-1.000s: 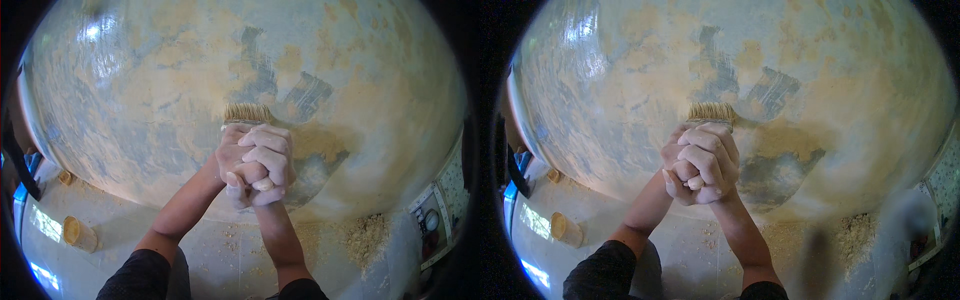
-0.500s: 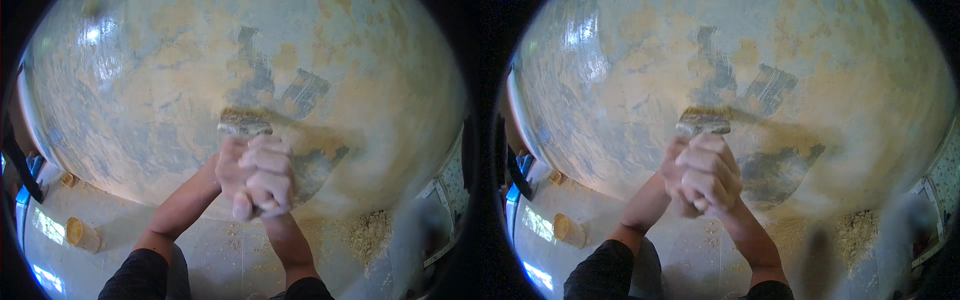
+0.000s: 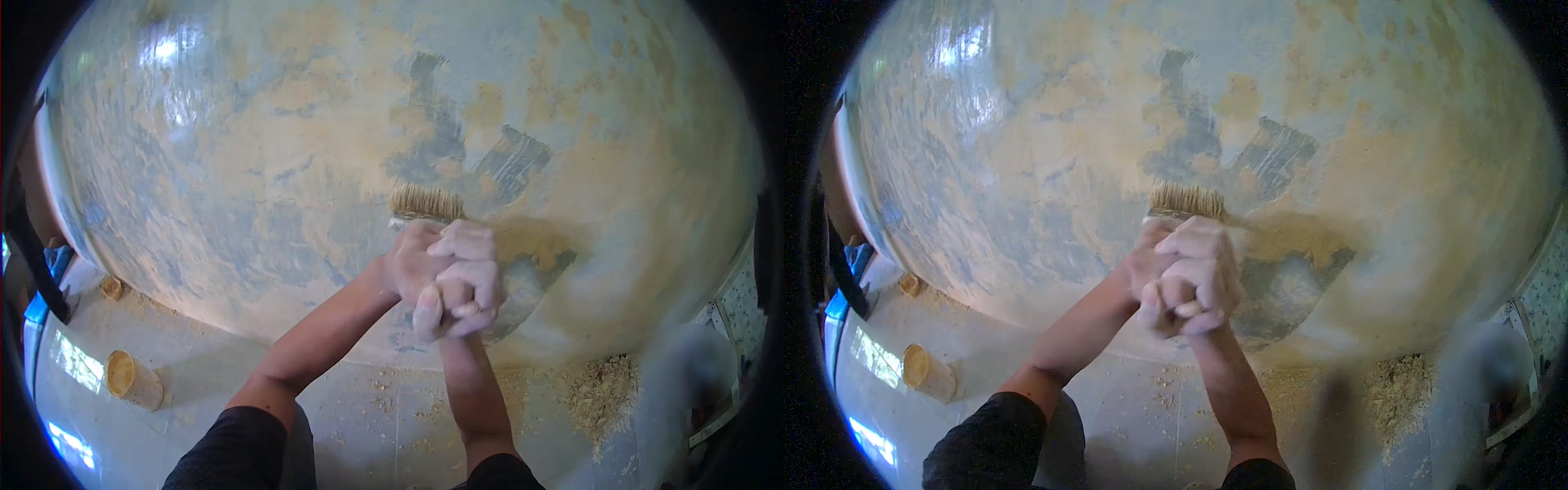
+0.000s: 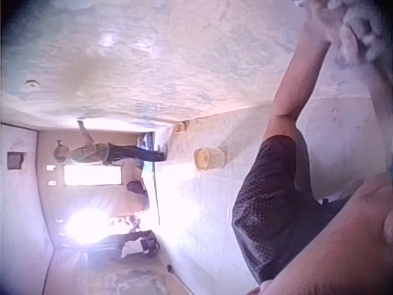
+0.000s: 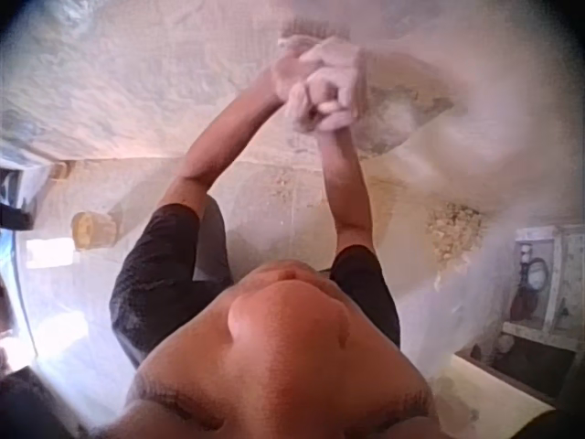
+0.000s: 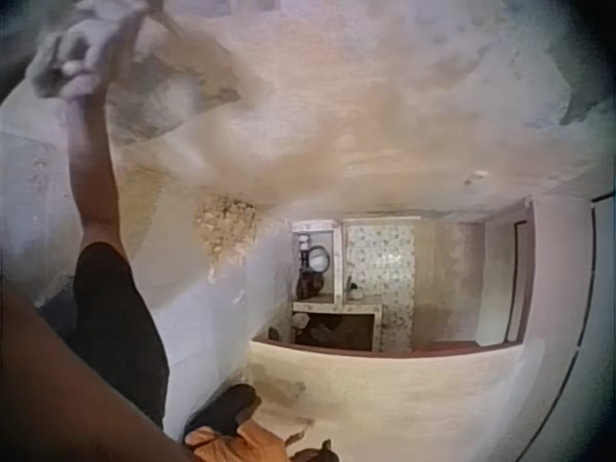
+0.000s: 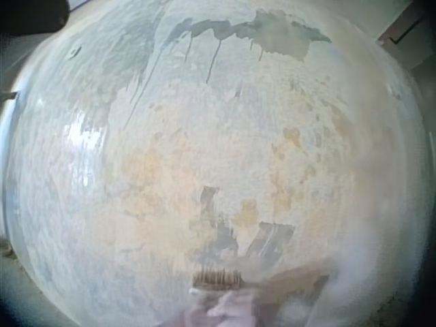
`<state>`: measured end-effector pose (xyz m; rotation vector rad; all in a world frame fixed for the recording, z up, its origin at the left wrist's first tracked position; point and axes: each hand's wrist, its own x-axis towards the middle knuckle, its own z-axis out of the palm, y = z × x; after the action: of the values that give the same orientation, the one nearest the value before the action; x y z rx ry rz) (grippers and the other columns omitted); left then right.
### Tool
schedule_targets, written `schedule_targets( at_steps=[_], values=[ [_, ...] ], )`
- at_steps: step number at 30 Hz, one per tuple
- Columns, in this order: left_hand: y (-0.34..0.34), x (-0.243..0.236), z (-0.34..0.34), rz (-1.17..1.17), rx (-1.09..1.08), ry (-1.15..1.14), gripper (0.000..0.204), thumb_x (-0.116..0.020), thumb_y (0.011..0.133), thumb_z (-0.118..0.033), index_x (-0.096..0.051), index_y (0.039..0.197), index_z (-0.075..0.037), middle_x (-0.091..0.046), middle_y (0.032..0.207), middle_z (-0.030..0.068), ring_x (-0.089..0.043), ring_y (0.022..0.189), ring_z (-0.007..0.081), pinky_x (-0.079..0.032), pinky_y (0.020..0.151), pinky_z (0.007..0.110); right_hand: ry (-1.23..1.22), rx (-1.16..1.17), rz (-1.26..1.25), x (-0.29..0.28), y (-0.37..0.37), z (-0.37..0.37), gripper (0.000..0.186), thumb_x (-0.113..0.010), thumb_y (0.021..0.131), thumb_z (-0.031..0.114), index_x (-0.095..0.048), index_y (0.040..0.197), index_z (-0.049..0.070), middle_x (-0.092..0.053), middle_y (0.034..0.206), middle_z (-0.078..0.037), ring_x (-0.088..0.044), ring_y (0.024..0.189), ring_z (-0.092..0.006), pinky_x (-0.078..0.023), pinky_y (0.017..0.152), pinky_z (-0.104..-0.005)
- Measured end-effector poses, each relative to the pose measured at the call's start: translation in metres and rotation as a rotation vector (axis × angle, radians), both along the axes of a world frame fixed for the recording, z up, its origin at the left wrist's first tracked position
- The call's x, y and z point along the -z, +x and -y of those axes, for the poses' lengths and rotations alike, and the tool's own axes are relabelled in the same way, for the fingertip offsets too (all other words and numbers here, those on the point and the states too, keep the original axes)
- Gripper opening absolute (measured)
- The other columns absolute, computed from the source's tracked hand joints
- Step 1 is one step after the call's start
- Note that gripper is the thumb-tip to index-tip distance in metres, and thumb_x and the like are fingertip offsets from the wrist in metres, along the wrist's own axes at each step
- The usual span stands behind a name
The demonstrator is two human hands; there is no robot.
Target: Applying a layer of wall putty or filler to a wall using a large brush.
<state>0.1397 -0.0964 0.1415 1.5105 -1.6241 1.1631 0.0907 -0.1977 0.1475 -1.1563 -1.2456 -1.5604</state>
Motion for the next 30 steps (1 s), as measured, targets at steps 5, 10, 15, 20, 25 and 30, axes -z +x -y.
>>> schedule_targets(
  at_steps=[5,10,15,20,25,30],
  values=[
    [-0.002,0.004,0.018,-0.015,0.192,-0.118,0.017,-0.067,0.073,-0.032,-0.063,0.074,-0.015,-0.061,0.073,0.0048,-0.063,0.066,0.0252,-0.051,0.057,0.036,0.052,-0.041,0.140,-0.007,-0.017,-0.004,0.019,-0.059,0.073,0.019,-0.045,0.073,0.007,-0.060,0.081,-0.015,-0.054,0.067,-0.0229,-0.050,0.063,-0.0427],
    [0.014,-0.002,0.028,0.118,0.276,-0.193,0.019,-0.068,0.072,-0.034,-0.065,0.076,-0.015,-0.061,0.074,0.0035,-0.063,0.067,0.0249,-0.052,0.058,0.035,0.059,0.125,0.002,-0.002,0.008,0.008,0.019,-0.059,0.075,0.019,-0.045,0.073,0.005,-0.060,0.081,-0.016,-0.053,0.070,-0.0234,-0.047,0.064,-0.0403],
    [-0.003,0.004,0.037,-0.143,0.081,0.037,0.019,-0.065,0.074,-0.036,-0.061,0.075,-0.017,-0.059,0.073,0.0024,-0.060,0.060,0.0240,-0.048,0.051,0.036,-0.170,0.060,0.467,-0.022,0.008,0.027,0.022,-0.058,0.077,0.023,-0.048,0.077,0.003,-0.060,0.085,-0.016,-0.053,0.069,-0.0234,-0.048,0.064,-0.0404],
    [0.015,0.020,0.056,-0.088,0.038,0.000,0.026,-0.057,0.076,-0.043,-0.062,0.083,-0.018,-0.061,0.087,0.0055,-0.062,0.084,0.0236,-0.051,0.073,0.041,0.035,0.151,0.043,-0.004,-0.002,0.015,0.026,-0.058,0.081,0.027,-0.048,0.075,0.004,-0.060,0.085,-0.016,-0.055,0.071,-0.0234,-0.047,0.063,-0.0382],
    [0.020,0.009,0.044,-0.071,0.218,-0.044,0.032,-0.062,0.074,-0.045,-0.062,0.082,-0.014,-0.064,0.092,0.0064,-0.063,0.089,0.0270,-0.052,0.075,0.041,-0.006,0.115,0.099,-0.012,0.005,0.017,0.023,-0.060,0.078,0.024,-0.050,0.076,0.003,-0.060,0.079,-0.014,-0.056,0.068,-0.0230,-0.047,0.061,-0.0379],
    [0.005,0.013,0.062,-0.627,0.229,0.067,0.061,-0.082,0.065,-0.040,-0.062,0.117,-0.013,-0.062,0.120,0.0098,-0.057,0.113,0.0266,-0.043,0.099,0.037,0.159,-0.145,0.354,-0.016,0.000,0.002,0.024,-0.057,0.076,0.024,-0.049,0.074,0.002,-0.060,0.077,-0.015,-0.054,0.066,-0.0235,-0.045,0.061,-0.0389]
  ],
)
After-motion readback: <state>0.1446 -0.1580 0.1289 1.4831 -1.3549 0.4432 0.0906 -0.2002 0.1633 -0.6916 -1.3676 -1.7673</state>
